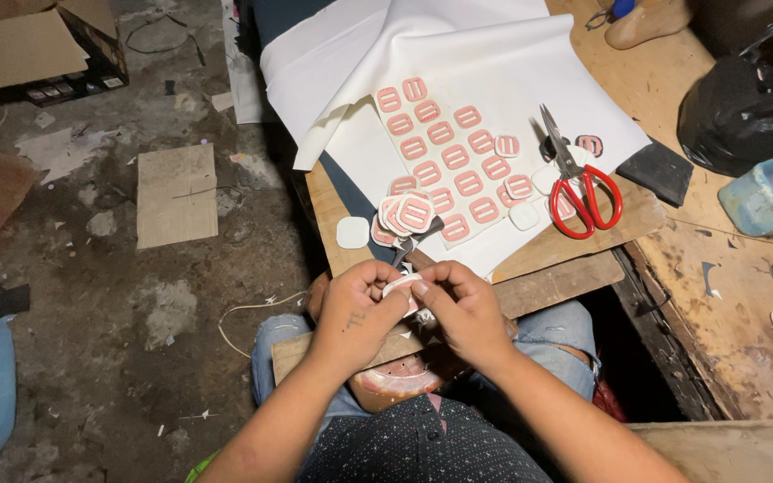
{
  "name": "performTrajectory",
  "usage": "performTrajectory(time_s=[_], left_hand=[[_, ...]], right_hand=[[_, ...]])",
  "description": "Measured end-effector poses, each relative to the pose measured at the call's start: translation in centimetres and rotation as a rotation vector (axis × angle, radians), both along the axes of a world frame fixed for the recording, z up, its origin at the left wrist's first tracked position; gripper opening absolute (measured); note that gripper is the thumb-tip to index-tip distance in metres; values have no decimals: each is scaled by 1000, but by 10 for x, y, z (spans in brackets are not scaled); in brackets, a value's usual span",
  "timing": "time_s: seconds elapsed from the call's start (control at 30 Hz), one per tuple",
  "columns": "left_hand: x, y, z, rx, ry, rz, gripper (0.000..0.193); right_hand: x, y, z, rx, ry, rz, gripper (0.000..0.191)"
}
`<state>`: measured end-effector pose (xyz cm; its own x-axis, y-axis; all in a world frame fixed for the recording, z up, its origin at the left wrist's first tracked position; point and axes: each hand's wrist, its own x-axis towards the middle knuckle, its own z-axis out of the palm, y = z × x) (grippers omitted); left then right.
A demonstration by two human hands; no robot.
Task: The person cuts out small rectangular labels with scissors and then uses a hammer to press them onto a wooden block. The finished labels are placed on a sheet of paper.
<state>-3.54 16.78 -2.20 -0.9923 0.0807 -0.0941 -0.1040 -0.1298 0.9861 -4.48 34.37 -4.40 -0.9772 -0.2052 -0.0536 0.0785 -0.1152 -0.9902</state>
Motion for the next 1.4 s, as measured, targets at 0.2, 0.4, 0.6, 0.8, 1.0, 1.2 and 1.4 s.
performTrajectory(time_s=[0.2, 0.4, 0.6, 0.8, 1.0, 1.2, 1.4], left_hand=[[0, 14, -10, 401, -227, 63, 13], [-5, 8, -8, -88, -79, -97, 12], [2, 22, -6, 347, -65, 2, 15], [1, 21, -10, 121, -32, -23, 12], [-2, 32, -11, 417, -27, 26, 12], [-4, 27, -10, 11, -74, -58, 14], [4, 35, -7, 304, -34, 48, 12]], right_hand=[[11, 6, 15, 222, 259, -57, 12], [-3, 18, 12, 176, 50, 142, 12], [2, 18, 5, 84, 236, -81, 12], [0, 21, 7, 80, 8, 38, 14], [2, 20, 7, 50, 306, -13, 11], [-1, 26, 4, 175, 144, 53, 13], [5, 22, 3, 34, 90, -91, 12]])
